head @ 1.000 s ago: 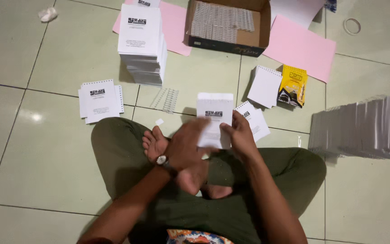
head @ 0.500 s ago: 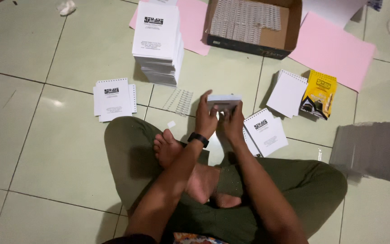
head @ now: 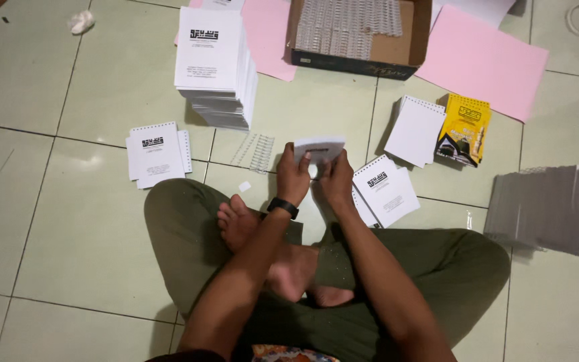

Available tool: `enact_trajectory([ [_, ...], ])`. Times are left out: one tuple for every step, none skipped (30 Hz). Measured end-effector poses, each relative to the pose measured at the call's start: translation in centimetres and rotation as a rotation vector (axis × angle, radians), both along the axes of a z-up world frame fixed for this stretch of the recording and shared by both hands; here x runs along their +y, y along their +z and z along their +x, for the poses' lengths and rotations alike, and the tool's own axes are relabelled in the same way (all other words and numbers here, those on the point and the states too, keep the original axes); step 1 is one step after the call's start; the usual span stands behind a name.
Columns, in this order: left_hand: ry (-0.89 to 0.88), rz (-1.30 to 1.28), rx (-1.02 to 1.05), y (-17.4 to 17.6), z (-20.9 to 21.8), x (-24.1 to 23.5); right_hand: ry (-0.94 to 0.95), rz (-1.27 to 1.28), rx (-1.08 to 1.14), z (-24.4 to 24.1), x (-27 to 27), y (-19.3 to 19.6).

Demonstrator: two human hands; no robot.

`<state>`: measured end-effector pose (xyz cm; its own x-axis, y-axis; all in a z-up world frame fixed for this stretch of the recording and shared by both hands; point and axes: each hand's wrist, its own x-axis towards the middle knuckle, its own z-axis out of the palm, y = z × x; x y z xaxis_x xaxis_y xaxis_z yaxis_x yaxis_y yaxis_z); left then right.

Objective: The person sits on the floor and assembles spiral-bound notebooks by hand. They pick up stacks of paper, align them, insert spiral bindings, and place the finished notebooks into a pile.

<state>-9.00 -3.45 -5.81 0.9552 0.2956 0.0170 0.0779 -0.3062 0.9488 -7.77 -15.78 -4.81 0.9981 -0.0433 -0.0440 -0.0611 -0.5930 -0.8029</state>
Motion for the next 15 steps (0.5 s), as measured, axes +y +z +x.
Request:
enact_trajectory([
  [-0.004, -0.001, -0.001, 1.0, -0.3, 0.2, -0.004, -0.001, -0.001, -0.3, -0.2, 0.7],
  [-0.004, -0.028, 0.058, 2.1, -0.5, 0.6, 0.010, 0.010, 0.070, -0.5, -0.3, 1.5],
  [-0.004, -0.054, 0.117, 3.2, -0.6, 0.9, 0.024, 0.022, 0.141, -0.7, -0.3, 2.3],
  [-0.008, -0.055, 0.112, 3.3, -0.7, 0.8, 0.021, 0.020, 0.136, -1.0, -0.7, 2.7],
  [-0.026, -0.096, 0.131, 3.4, -0.8, 0.7, 0.034, 0.006, 0.189, -1.2, -1.0, 3.0],
  [-0.041, -0.140, 0.156, 3.4, -1.3, 0.5, 0.049, -0.011, 0.248, -1.9, -1.4, 3.4],
  [-0.042, -0.144, 0.157, 3.2, -1.5, 0.4, 0.048, -0.014, 0.249, -2.3, -1.9, 3.0],
  [-0.096, -0.146, 0.189, 2.9, -1.5, 0.2, 0.051, -0.039, 0.268, -2.6, -2.5, 2.7],
  [-0.150, -0.147, 0.221, 2.6, -1.5, 0.1, 0.055, -0.063, 0.288, -2.9, -3.1, 2.4],
  [-0.153, -0.151, 0.217, 2.4, -1.5, 0.0, 0.052, -0.067, 0.284, -3.3, -3.4, 3.1],
  [-0.182, -0.170, 0.215, 2.1, -1.5, -0.1, 0.035, -0.050, 0.319, -3.7, -3.6, 3.8],
  [-0.213, -0.189, 0.213, 1.9, -1.5, -0.2, 0.016, -0.033, 0.354, -4.0, -3.9, 4.5],
  [-0.218, -0.193, 0.209, 2.0, -1.6, -0.2, 0.012, -0.037, 0.350, -4.1, -4.4, 5.2],
  [-0.218, -0.200, 0.216, 2.2, -1.5, -0.3, 0.061, -0.033, 0.347, -4.0, -5.0, 5.9],
  [-0.219, -0.206, 0.223, 2.3, -1.3, -0.3, 0.110, -0.029, 0.344, -3.9, -5.5, 6.5],
])
